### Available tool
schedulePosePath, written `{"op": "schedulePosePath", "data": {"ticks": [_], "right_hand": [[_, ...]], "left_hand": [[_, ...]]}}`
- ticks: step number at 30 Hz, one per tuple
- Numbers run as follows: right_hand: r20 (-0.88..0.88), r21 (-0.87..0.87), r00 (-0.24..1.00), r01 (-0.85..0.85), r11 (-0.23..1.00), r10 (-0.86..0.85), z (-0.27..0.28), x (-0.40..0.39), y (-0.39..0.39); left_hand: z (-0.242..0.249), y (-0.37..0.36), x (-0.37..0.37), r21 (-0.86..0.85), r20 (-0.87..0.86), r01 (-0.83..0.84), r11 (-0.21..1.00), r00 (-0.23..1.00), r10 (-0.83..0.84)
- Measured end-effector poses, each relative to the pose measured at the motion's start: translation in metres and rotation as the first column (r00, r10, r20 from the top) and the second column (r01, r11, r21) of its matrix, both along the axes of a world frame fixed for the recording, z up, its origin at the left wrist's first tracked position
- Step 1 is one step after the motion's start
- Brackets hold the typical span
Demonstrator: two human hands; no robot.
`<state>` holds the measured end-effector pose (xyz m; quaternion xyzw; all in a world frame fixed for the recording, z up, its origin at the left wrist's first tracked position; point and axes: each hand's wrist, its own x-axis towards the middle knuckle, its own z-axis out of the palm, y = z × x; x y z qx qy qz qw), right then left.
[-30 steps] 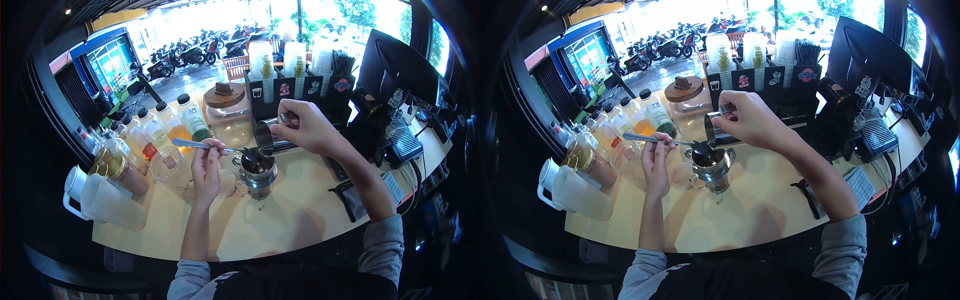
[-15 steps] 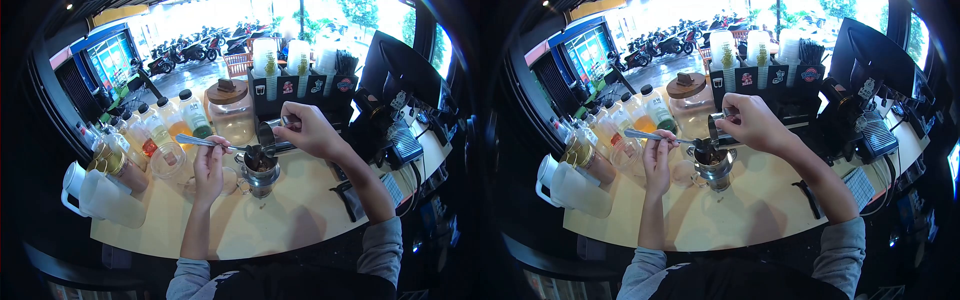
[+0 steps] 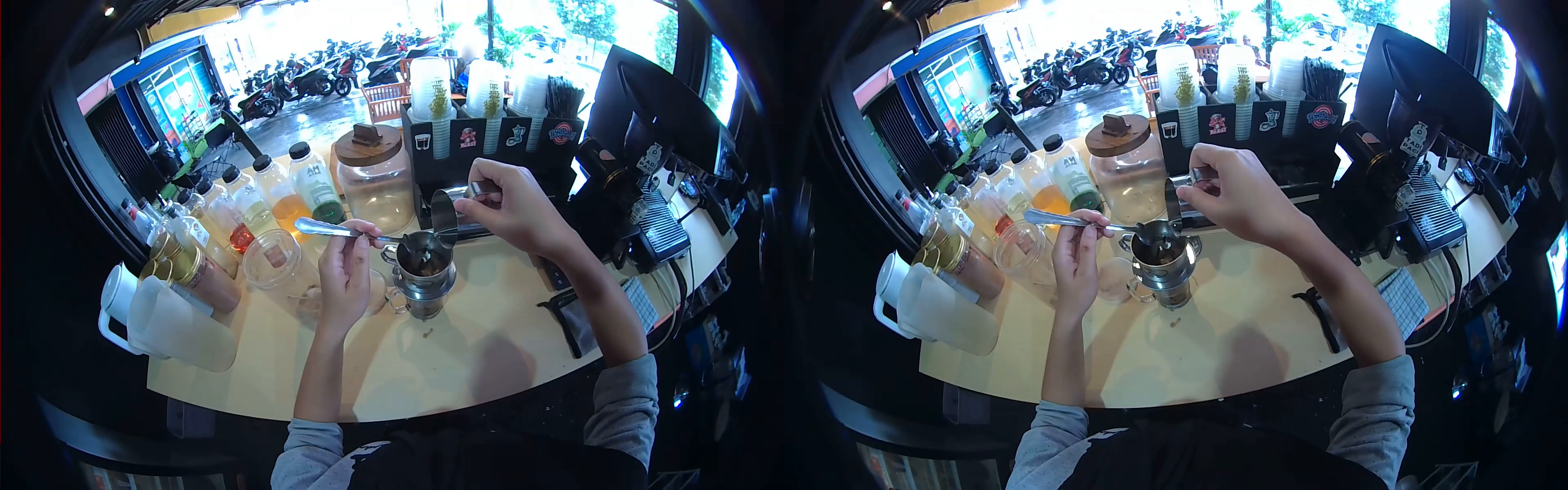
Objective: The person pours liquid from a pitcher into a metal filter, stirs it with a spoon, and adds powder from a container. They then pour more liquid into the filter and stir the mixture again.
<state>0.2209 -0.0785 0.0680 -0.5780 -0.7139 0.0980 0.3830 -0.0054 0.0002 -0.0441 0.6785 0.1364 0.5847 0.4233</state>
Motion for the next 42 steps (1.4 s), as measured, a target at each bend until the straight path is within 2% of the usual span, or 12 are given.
{"op": "schedulePosePath", "data": {"ticks": [5,7,11,14,16,21,24,31,37,38,39,42], "right_hand": [[-0.036,-0.082,0.999,0.037,0.996,-0.04,-0.003,0.006,-0.012],[-0.341,-0.121,0.939,-0.005,0.993,-0.037,-0.018,0.014,-0.011],[-0.402,-0.005,0.914,0.057,0.998,-0.054,-0.067,0.047,-0.007],[-0.624,0.031,0.781,0.019,0.999,0.005,-0.12,0.07,-0.002],[-0.735,-0.098,0.664,0.095,0.991,-0.136,-0.142,0.072,-0.009],[-0.761,-0.081,0.634,0.12,0.989,-0.139,-0.192,0.083,-0.008],[-0.86,-0.083,0.495,0.1,0.992,-0.122,-0.206,0.077,-0.006],[-0.85,-0.108,0.506,0.104,0.989,-0.146,-0.214,0.079,-0.011],[-0.648,-0.151,0.743,0.086,0.985,-0.164,-0.233,0.111,-0.002],[-0.342,0.047,0.921,0.212,0.976,-0.184,-0.23,0.113,-0.002],[-0.001,0.275,0.965,0.253,0.928,-0.263,-0.221,0.113,-0.005],[-0.184,0.201,0.982,0.074,0.977,-0.037,-0.135,0.061,-0.025]], "left_hand": [[0.002,-0.003,0.002,-0.004,-0.013,-0.01,1.0,1.0,0.01],[0.003,-0.004,0.004,-0.009,-0.021,-0.031,0.999,0.999,0.031],[0.003,-0.005,0.004,0.028,-0.024,-0.087,0.996,0.996,0.087],[0.0,-0.005,0.005,0.066,-0.03,-0.154,0.986,0.987,0.157],[0.0,-0.006,0.007,0.219,-0.12,-0.241,0.946,0.955,0.271],[0.004,-0.012,0.019,0.378,-0.181,-0.25,0.891,0.924,0.336],[0.007,-0.012,0.025,0.408,-0.219,-0.217,0.887,0.92,0.326],[0.008,-0.012,0.016,0.448,-0.226,-0.227,0.864,0.907,0.355],[0.01,-0.025,0.026,0.443,-0.281,-0.123,0.888,0.922,0.268],[0.01,-0.024,0.025,0.451,-0.262,-0.138,0.882,0.924,0.279],[0.011,-0.023,0.024,0.459,-0.244,-0.153,0.875,0.926,0.289],[0.013,-0.023,0.028,0.481,-0.231,-0.123,0.868,0.937,0.261]]}}
